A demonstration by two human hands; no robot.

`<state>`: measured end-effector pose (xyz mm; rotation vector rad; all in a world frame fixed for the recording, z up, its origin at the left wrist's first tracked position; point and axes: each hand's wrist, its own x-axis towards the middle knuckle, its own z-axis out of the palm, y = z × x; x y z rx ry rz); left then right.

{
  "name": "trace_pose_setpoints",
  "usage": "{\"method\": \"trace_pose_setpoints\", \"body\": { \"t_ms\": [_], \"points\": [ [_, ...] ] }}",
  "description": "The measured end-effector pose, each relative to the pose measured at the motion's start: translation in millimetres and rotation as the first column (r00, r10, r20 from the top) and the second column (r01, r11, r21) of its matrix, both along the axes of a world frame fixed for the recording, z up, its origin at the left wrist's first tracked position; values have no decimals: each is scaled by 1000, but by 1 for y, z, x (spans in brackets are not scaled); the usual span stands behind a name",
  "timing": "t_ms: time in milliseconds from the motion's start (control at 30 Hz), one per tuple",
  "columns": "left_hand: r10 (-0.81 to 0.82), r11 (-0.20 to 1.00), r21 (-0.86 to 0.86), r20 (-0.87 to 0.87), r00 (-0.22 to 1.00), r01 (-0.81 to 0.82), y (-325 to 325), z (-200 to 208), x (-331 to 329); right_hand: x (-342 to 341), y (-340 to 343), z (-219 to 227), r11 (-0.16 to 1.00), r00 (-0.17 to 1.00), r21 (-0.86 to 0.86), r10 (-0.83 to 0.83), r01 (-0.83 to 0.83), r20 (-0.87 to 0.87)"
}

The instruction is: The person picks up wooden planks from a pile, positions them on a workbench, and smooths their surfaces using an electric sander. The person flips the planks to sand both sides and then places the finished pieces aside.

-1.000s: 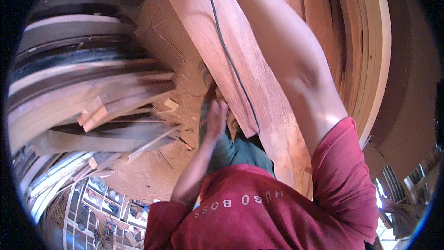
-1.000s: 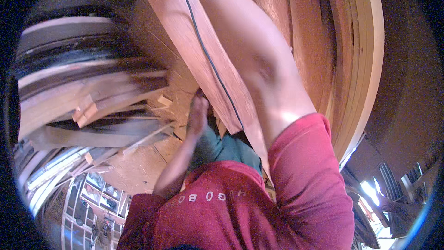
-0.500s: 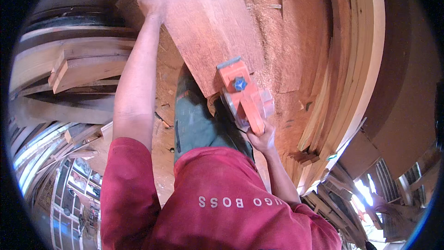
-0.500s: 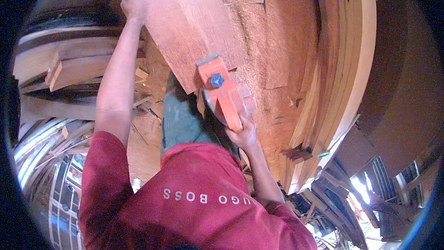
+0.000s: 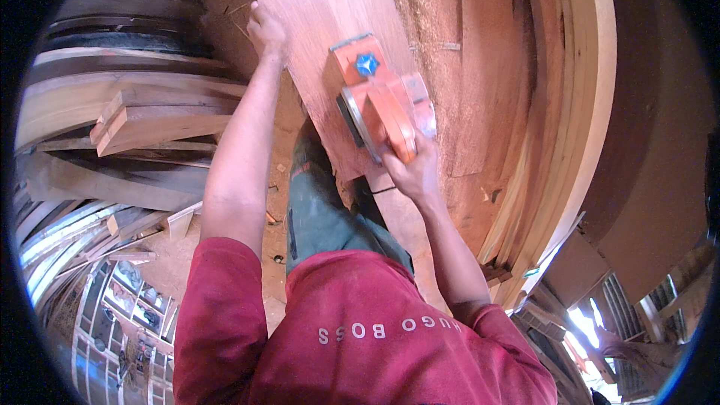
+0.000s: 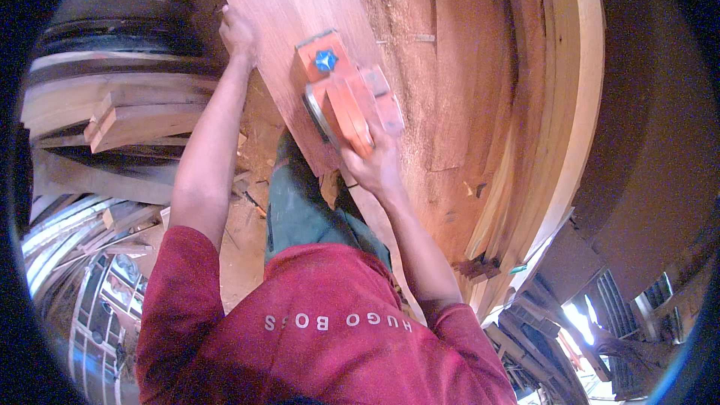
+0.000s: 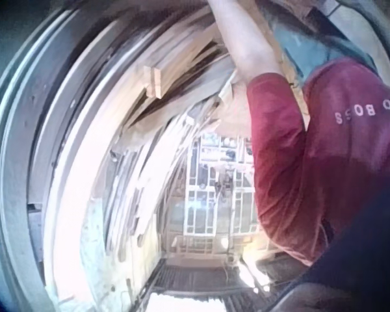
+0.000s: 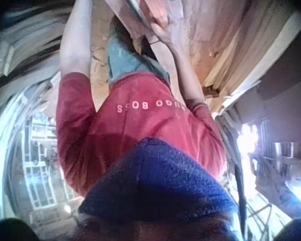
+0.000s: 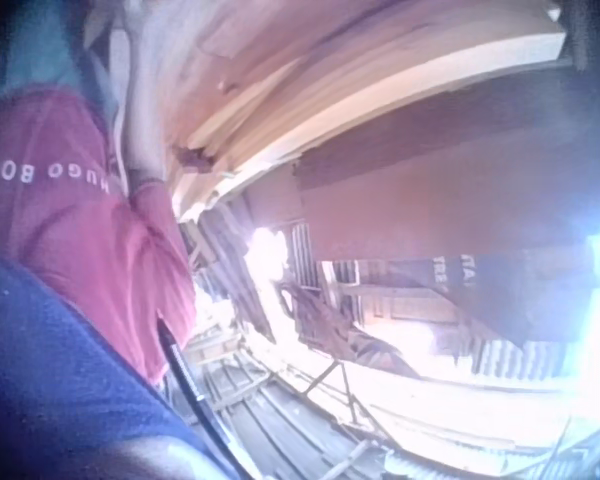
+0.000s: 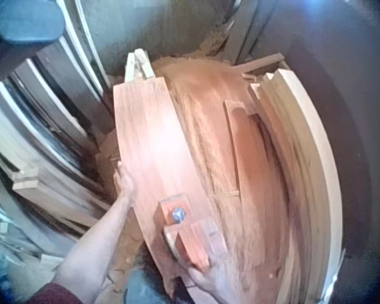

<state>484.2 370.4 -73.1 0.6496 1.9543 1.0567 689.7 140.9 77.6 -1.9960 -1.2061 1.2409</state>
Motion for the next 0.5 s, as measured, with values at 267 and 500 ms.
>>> {"method": "trace_pose_setpoints", "body": {
  "t_ms": [267,500],
  "points": [
    [-89,996,-47,-236,968,80,-1,-4,-8,-33,144,-8,998,1000,62,-3,4,-27],
    [-97,992,58,-207,973,111,0,19,-1,-67,282,-25,965,994,262,-1,-29,113]
  ]
}}
